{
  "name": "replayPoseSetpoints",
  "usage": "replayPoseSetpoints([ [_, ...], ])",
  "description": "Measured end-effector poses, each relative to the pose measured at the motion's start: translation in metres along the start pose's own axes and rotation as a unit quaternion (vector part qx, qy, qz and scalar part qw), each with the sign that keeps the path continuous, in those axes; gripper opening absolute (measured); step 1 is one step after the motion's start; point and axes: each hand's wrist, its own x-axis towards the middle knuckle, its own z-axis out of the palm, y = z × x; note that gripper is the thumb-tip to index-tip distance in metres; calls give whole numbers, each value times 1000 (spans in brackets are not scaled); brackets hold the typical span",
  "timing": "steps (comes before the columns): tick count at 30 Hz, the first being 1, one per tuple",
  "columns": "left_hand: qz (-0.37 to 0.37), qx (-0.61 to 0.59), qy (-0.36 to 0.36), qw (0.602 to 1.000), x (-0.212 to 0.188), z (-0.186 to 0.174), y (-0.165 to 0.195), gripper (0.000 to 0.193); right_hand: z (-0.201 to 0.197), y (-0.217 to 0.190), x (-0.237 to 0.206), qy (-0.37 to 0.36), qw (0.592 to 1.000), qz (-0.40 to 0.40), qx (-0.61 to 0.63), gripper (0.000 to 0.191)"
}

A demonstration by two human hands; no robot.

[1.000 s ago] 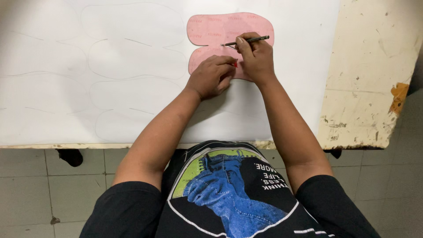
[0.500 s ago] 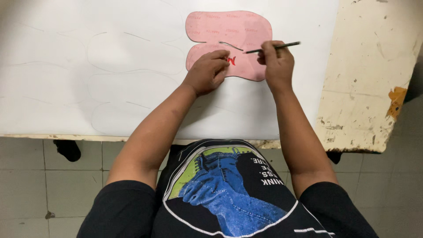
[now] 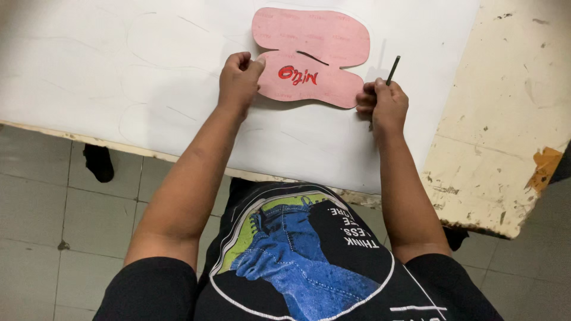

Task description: The person places a pink insole-shaped template on a white sheet and traces its outline with a pencil. They repeat this process multiple times, moving the template to different positions to create several outlines on the sheet.

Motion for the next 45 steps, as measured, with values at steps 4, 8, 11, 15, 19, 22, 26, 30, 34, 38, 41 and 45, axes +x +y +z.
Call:
replayPoseSetpoints([
  [4,20,-22,-70,997,-18,-18,-23,42,-6,-2,2,-34,999,-21,-31,24],
  [8,39,-195,3,980,-41,-44,-61,26,-17,0,6,-63,996,-40,-37,18],
  [11,-11,-332,15,943,-51,-68,-77,21,-21,3,9,-81,996,-15,31,23],
  [15,-64,-423,-3,904,-65,-83,-84,27,-25,-1,15,-84,990,19,116,26],
  [19,-102,-472,-20,876,-73,-87,-86,27,-20,-5,10,-98,987,49,116,25],
  [22,-76,-428,16,900,-76,-86,-95,22,2,-3,2,-158,985,44,53,24],
  [26,-30,-363,112,925,-75,-99,-115,21,51,5,-19,-292,955,48,13,36],
  [30,52,-292,147,944,-65,-130,-140,22,104,12,-33,-367,927,72,32,50],
  [34,106,-192,155,963,-53,-172,-157,25,159,22,-42,-373,926,54,11,57],
  [38,167,-76,151,971,-46,-243,-150,26,215,20,-63,-357,931,40,67,57],
  [41,158,-38,119,980,-54,-295,-141,32,250,21,-91,-370,928,5,44,50],
  [45,195,-6,62,979,-47,-358,-121,37,310,23,-115,-292,954,1,-70,31],
])
